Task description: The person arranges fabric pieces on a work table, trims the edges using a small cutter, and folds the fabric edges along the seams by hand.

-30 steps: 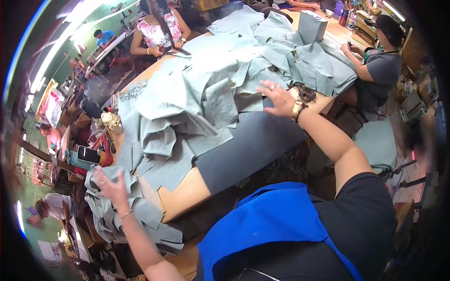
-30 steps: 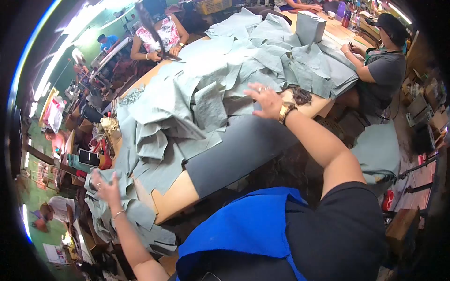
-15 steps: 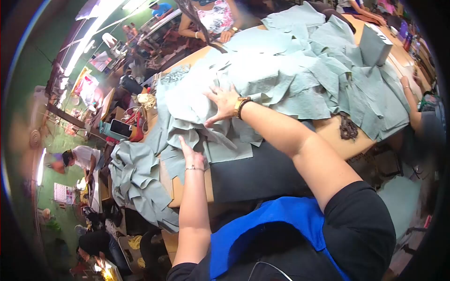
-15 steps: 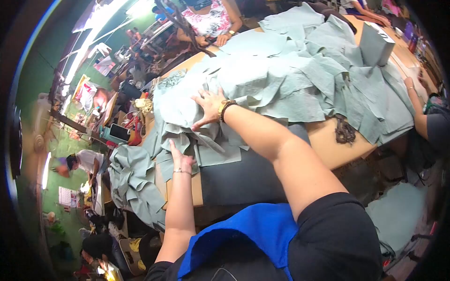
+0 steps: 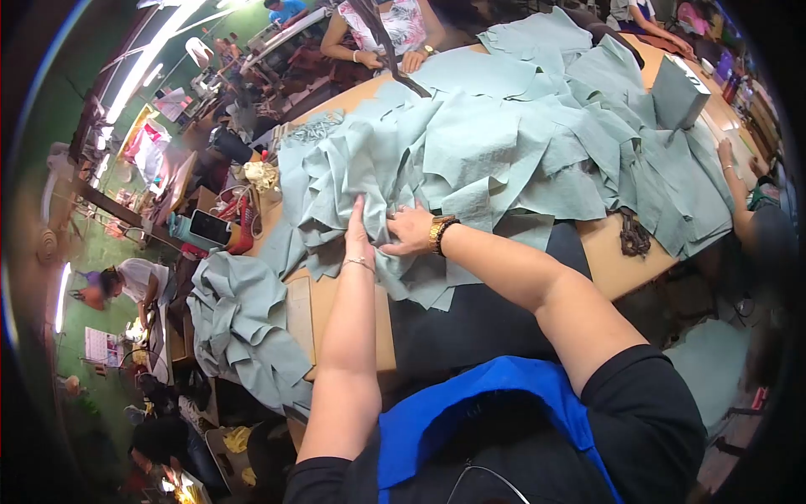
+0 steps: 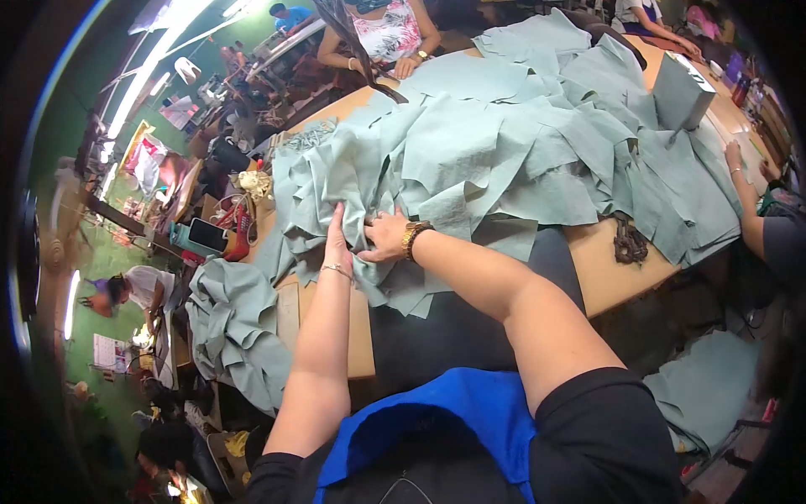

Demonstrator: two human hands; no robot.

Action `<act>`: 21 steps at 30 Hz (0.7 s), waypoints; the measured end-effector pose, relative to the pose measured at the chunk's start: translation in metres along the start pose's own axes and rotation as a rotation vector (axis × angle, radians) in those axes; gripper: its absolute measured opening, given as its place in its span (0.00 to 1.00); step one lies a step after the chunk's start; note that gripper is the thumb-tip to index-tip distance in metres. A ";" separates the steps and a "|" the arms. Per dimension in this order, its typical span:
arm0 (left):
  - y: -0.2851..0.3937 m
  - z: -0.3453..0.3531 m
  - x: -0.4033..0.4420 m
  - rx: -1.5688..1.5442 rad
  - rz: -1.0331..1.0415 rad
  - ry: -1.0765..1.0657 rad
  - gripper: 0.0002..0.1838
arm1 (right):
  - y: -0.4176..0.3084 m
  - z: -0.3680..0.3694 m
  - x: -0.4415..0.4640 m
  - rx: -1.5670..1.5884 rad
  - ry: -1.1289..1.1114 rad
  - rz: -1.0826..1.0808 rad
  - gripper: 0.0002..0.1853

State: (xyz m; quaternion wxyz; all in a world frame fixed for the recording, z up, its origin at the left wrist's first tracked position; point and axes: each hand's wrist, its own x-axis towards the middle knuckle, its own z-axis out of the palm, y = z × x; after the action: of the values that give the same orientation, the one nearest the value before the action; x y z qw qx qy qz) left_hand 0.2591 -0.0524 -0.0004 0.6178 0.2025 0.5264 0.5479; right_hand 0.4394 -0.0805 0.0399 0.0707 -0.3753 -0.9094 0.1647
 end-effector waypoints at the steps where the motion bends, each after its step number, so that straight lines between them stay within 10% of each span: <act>1: -0.010 -0.017 0.025 -0.053 -0.051 0.016 0.38 | -0.002 -0.005 -0.004 0.018 -0.042 -0.025 0.36; 6: -0.009 -0.037 0.052 -0.248 -0.104 -0.039 0.25 | 0.016 -0.024 -0.052 -0.078 0.531 -0.061 0.39; 12: 0.049 -0.002 -0.011 -0.173 0.196 0.000 0.23 | 0.084 -0.034 -0.119 0.029 0.332 0.599 0.49; 21: 0.182 0.023 -0.164 0.105 0.462 0.006 0.26 | 0.098 -0.029 -0.142 -0.029 0.211 0.756 0.48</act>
State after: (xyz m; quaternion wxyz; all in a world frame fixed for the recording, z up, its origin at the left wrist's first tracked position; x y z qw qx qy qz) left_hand 0.2199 -0.1334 0.2285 0.4632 0.3478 0.4955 0.6473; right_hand 0.6119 -0.1079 0.0320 0.0927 -0.6997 -0.6969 0.1270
